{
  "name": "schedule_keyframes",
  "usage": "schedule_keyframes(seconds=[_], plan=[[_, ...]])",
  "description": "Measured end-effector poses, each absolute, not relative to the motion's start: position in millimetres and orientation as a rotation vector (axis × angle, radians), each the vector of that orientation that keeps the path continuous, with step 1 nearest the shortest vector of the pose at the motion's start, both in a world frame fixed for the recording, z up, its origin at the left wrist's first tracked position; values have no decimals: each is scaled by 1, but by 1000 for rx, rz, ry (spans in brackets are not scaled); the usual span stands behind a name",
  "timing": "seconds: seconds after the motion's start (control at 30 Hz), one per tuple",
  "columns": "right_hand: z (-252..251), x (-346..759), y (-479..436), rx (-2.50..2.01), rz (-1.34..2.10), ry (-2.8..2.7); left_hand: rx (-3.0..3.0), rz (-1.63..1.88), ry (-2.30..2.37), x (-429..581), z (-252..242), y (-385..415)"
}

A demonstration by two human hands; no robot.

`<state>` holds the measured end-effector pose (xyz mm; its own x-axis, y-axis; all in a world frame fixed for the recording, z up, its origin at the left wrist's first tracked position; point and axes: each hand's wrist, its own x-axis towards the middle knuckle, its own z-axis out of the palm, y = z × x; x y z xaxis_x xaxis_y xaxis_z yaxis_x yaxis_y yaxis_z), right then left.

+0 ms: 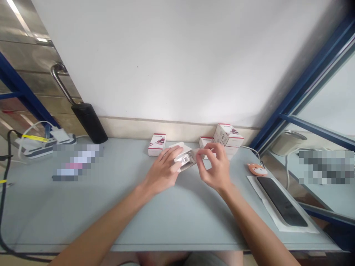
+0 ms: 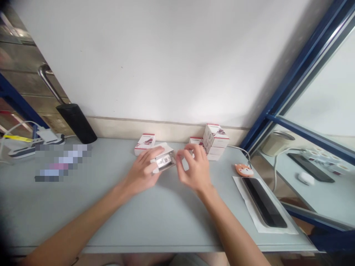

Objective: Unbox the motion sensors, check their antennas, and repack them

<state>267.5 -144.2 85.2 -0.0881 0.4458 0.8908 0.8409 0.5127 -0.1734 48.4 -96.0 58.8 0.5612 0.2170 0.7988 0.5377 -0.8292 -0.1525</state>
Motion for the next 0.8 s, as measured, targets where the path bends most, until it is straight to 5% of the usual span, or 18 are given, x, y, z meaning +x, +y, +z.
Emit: schedule_keyframes(seconds=[0.8], plan=[[76, 262, -141, -1213, 10, -1844, -2464, -968, -618, 45, 58, -93]])
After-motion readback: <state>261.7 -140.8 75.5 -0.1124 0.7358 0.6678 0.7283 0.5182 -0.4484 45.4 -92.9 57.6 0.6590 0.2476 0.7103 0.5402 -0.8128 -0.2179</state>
